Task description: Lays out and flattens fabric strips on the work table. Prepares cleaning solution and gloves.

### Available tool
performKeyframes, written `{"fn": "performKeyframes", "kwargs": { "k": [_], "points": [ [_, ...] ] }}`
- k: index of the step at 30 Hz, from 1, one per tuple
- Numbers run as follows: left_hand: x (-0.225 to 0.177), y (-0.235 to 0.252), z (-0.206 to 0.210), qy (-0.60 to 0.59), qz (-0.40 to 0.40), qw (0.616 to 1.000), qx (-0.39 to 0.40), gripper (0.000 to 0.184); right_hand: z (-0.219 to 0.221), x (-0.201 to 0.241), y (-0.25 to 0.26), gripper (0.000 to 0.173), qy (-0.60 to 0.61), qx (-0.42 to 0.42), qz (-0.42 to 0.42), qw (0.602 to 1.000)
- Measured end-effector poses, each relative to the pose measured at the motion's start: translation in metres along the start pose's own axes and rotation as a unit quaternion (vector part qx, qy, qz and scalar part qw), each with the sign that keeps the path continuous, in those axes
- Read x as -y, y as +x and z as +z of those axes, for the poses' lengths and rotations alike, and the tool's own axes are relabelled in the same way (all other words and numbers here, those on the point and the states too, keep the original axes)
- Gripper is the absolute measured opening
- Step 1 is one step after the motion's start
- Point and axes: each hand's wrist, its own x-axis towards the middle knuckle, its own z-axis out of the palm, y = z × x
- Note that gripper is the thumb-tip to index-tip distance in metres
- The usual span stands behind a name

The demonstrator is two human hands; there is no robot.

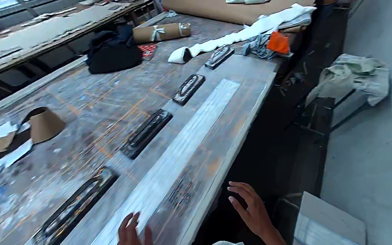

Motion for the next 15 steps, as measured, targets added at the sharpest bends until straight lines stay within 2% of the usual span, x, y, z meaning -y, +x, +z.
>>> {"fn": "performKeyframes", "kwargs": {
  "k": [3, 6, 10, 13, 15],
  "points": [
    [-0.082, 0.086, 0.060, -0.032, 0.097, 0.994, 0.048, 0.048, -0.036, -0.035, 0.004, 0.037, 0.002, -0.058, 0.038, 0.998],
    [-0.139, 0.162, 0.118, -0.076, 0.151, 0.984, 0.060, 0.048, -0.075, -0.081, 0.023, 0.038, -0.001, -0.092, 0.067, 0.994],
    [-0.210, 0.269, 0.191, -0.084, 0.208, 0.969, 0.103, 0.053, -0.130, -0.144, 0.086, 0.041, -0.021, -0.102, 0.071, 0.992],
    [-0.262, 0.349, 0.232, -0.073, 0.200, 0.975, 0.069, 0.062, -0.174, -0.171, 0.148, 0.040, -0.039, -0.080, 0.066, 0.994],
    [-0.298, 0.399, 0.253, -0.052, 0.130, 0.990, 0.021, 0.070, -0.205, -0.180, 0.196, 0.037, -0.045, -0.057, 0.067, 0.995]
  ]
}}
